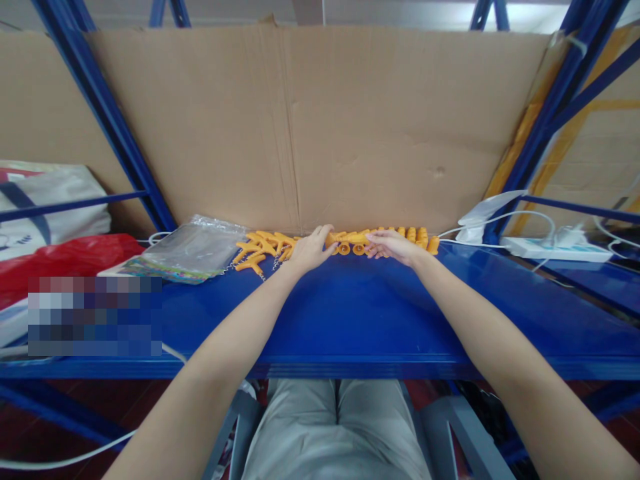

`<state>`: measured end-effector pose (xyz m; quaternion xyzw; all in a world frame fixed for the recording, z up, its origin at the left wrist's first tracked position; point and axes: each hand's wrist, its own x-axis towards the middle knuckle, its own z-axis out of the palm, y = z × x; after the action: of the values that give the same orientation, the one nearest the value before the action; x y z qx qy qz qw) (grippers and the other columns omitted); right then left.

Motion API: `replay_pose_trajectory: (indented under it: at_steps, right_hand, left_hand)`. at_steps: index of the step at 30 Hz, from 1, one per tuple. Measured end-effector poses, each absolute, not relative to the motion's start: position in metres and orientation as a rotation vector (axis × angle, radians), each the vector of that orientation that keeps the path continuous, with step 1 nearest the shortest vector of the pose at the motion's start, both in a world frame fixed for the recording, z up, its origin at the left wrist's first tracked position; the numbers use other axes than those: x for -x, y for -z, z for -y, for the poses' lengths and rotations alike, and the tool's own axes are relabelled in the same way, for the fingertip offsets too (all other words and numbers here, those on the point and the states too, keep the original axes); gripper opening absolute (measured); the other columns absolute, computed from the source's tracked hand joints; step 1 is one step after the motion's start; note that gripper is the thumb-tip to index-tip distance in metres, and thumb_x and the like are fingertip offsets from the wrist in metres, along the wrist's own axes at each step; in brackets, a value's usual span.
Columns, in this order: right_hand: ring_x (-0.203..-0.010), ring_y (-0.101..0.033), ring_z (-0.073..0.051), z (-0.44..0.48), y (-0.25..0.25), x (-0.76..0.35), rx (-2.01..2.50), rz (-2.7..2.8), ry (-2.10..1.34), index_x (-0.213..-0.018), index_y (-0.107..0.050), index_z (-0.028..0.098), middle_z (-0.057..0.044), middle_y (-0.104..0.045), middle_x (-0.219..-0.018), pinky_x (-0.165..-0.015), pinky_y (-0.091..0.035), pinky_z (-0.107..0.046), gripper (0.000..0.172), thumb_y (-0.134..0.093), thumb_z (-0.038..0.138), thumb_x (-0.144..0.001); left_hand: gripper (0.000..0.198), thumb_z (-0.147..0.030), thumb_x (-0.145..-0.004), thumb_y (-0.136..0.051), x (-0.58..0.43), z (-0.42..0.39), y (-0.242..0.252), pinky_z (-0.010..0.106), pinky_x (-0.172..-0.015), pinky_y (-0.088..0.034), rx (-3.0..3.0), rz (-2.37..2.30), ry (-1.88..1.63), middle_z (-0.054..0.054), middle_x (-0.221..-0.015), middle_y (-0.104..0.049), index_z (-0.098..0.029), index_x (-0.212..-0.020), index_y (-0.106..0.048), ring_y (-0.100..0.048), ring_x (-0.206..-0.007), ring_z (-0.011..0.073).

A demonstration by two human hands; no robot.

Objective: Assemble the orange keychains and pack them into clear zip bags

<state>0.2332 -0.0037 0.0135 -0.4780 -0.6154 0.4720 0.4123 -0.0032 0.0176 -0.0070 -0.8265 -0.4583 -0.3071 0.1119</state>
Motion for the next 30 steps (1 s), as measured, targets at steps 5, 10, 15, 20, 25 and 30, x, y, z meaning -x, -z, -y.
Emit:
replay_pose_trajectory:
  at_steps: [5, 10, 15, 20, 25, 30]
  right_hand:
    - [-0.052, -0.060, -0.009, -0.005, -0.011, -0.235, 1.191, 1.374, -0.922, -0.091, -0.057, 0.019, -0.003, -0.068, -0.080, -0.052, -0.044, -0.022, 0.011, -0.066, 0.025, -0.089]
    - [-0.052, -0.061, -0.010, -0.015, -0.006, -0.234, 1.131, 1.315, -0.807, -0.092, -0.055, 0.019, -0.002, -0.066, -0.080, -0.053, -0.045, -0.024, 0.015, -0.066, 0.028, -0.088]
    - [-0.063, -0.064, -0.013, -0.031, 0.010, -0.233, 1.031, 1.334, -0.617, -0.100, -0.051, 0.021, -0.003, -0.067, -0.092, -0.060, -0.050, -0.027, 0.026, -0.067, 0.034, -0.084]
    - [-0.078, -0.065, -0.021, -0.033, 0.030, -0.235, 1.191, 1.586, -0.069, -0.109, -0.054, 0.019, -0.008, -0.069, -0.101, -0.072, -0.050, -0.035, 0.032, -0.064, 0.035, -0.084]
    - [-0.104, -0.063, -0.031, -0.015, 0.033, -0.222, 1.447, 1.909, 0.399, -0.121, -0.058, 0.014, -0.017, -0.069, -0.116, -0.083, -0.044, -0.040, 0.033, -0.052, 0.029, -0.093]
    - [-0.107, -0.061, -0.031, -0.003, 0.028, -0.205, 1.590, 2.055, 0.604, -0.127, -0.055, 0.011, -0.019, -0.069, -0.116, -0.088, -0.037, -0.039, 0.035, -0.045, 0.026, -0.097]
  left_hand:
    - [0.060, -0.033, -0.093, -0.048, 0.008, -0.022, 0.008, 0.039, -0.096, -0.050, 2.384, 1.464, 0.835, 0.017, -0.143, -0.048, -0.017, -0.147, -0.028, -0.056, -0.124, 0.0278]
    - [0.052, -0.029, -0.090, -0.048, 0.022, -0.028, 0.011, 0.046, -0.105, -0.044, 2.282, 1.720, 0.532, 0.016, -0.148, -0.044, -0.017, -0.140, -0.043, -0.047, -0.133, 0.0314]
    - [0.052, -0.037, -0.092, -0.046, 0.028, -0.033, 0.016, 0.054, -0.110, -0.037, 2.296, 1.895, 0.221, 0.014, -0.151, -0.043, -0.021, -0.141, -0.045, -0.041, -0.138, 0.0333]
    - [0.058, -0.042, -0.094, -0.041, 0.026, -0.037, 0.019, 0.061, -0.112, -0.031, 2.357, 1.873, 0.155, 0.015, -0.156, -0.037, -0.020, -0.148, -0.038, -0.031, -0.145, 0.0346]
    - [0.058, -0.042, -0.097, -0.036, 0.018, -0.033, 0.021, 0.063, -0.115, -0.026, 2.471, 1.645, 0.333, 0.011, -0.161, -0.029, -0.025, -0.152, -0.033, -0.025, -0.148, 0.0329]
    - [0.055, -0.042, -0.100, -0.029, -0.001, -0.025, 0.027, 0.060, -0.117, -0.023, 2.613, 1.393, 0.346, 0.004, -0.165, -0.020, -0.031, -0.154, -0.029, -0.019, -0.151, 0.0278]
